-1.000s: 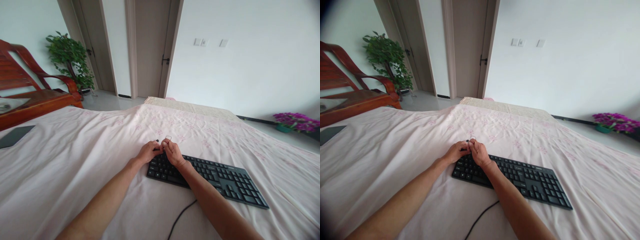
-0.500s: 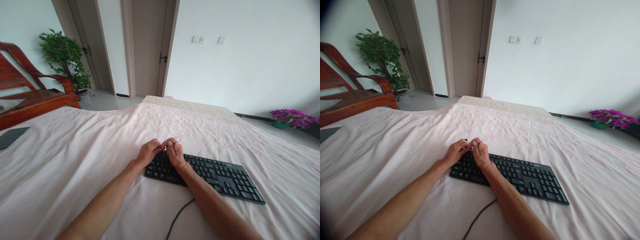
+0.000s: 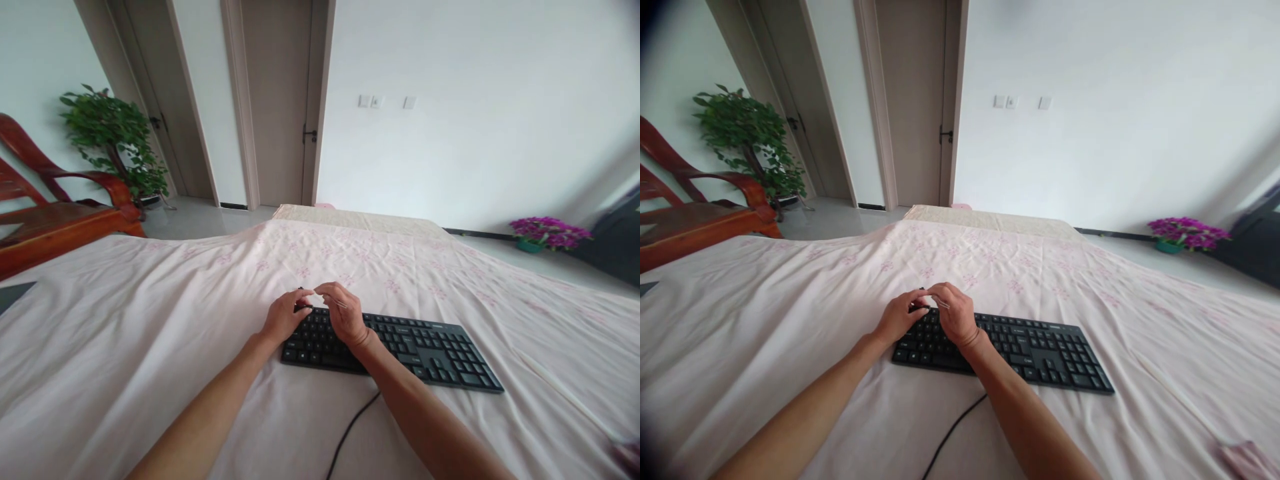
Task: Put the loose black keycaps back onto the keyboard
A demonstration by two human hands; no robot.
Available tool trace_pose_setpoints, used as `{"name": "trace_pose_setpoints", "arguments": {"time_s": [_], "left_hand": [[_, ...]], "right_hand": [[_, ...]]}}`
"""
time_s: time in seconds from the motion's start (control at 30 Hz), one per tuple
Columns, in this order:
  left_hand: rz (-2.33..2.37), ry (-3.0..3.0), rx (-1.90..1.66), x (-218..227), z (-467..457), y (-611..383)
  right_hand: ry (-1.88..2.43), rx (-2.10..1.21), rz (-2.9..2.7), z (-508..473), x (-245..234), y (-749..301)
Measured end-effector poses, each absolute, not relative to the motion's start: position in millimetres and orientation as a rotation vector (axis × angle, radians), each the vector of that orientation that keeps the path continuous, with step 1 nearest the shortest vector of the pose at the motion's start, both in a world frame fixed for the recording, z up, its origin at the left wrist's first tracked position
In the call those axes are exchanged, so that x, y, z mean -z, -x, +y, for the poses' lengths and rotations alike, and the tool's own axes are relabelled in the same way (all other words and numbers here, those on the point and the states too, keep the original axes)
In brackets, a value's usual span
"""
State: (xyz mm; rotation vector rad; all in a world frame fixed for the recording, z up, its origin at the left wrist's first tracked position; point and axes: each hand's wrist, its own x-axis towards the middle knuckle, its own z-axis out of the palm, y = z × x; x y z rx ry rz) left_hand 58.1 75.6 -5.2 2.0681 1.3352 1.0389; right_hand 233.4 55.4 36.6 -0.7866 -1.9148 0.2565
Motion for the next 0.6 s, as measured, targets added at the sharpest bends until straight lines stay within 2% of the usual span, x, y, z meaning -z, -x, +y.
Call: {"name": "trace_pose_setpoints", "arguments": {"time_s": [0.2,0.37,0.5,0.6], "left_hand": [[1.298,-2.268,-0.970,0,66,-61],[1.410,-2.146,-1.149,10,54,-47],[1.674,-2.075,-1.103,27,41,-17],[1.683,-2.188,-0.977,36,31,0]], "right_hand": [[1.062,-0.014,-2.051,13,-55,-290],[1.300,0.199,-2.090,-26,-39,-364],[1.526,0.351,-1.830,-48,-16,-440],[1.803,0.474,-1.493,-57,1,-492]]}}
